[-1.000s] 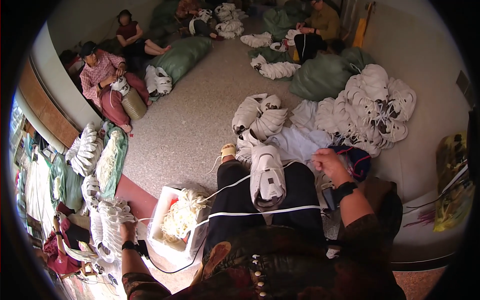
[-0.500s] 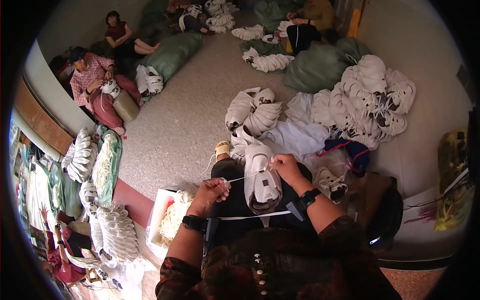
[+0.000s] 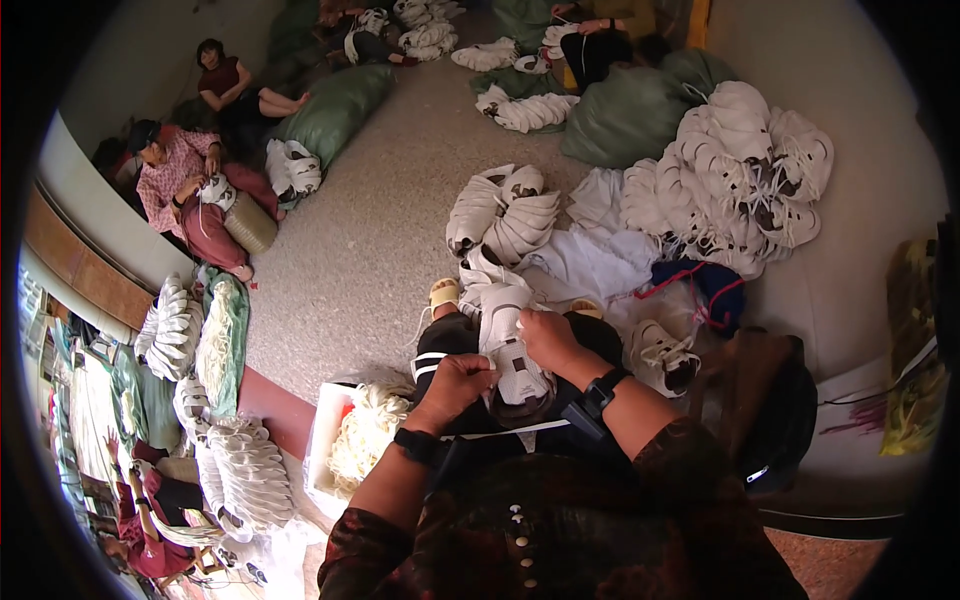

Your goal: Threading shoe laces through the eyelets of white sneakers.

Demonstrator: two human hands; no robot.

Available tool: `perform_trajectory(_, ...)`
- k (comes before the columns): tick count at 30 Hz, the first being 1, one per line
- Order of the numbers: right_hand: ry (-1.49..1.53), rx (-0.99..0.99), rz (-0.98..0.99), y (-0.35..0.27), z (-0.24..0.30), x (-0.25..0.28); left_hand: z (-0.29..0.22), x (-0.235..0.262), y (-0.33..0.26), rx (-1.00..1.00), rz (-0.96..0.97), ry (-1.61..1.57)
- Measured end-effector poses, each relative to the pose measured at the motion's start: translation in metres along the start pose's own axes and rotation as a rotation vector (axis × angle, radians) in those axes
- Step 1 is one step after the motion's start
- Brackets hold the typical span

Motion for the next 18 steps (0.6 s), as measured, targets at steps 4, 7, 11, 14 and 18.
perform_trajectory(4,0.224,-0.115,-0.105,0.002,-0.017,0.008,0.000,-0.012,0.018,-0.093,-0.077,-0.014)
perform_trajectory(7,0.227,-0.180,-0.123,-0.001,-0.012,0.012,-0.010,-0.021,0.024,-0.243,-0.194,0.203)
perform_trajectory(11,-0.040,-0.060,-0.021,-0.008,0.003,0.012,-0.041,-0.039,0.010,-0.605,-0.334,0.721)
perform_trajectory(14,0.018,0.048,0.034,-0.019,0.011,0.017,-0.037,-0.049,0.005,-0.661,-0.294,0.903)
perform_trajectory(18,-0.022,-0.008,0.241,-0.017,0.018,0.018,-0.029,-0.054,0.005,-0.670,-0.267,0.996)
Point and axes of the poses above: each hand's wrist, its own y-axis towards the middle knuckle, its own x-axis out of the back of the hand, z = x × y, the point moved 8 cm from there along y, towards the middle knuckle, and after that the axes turned 5 degrees about -z, right-handed, at the moved point
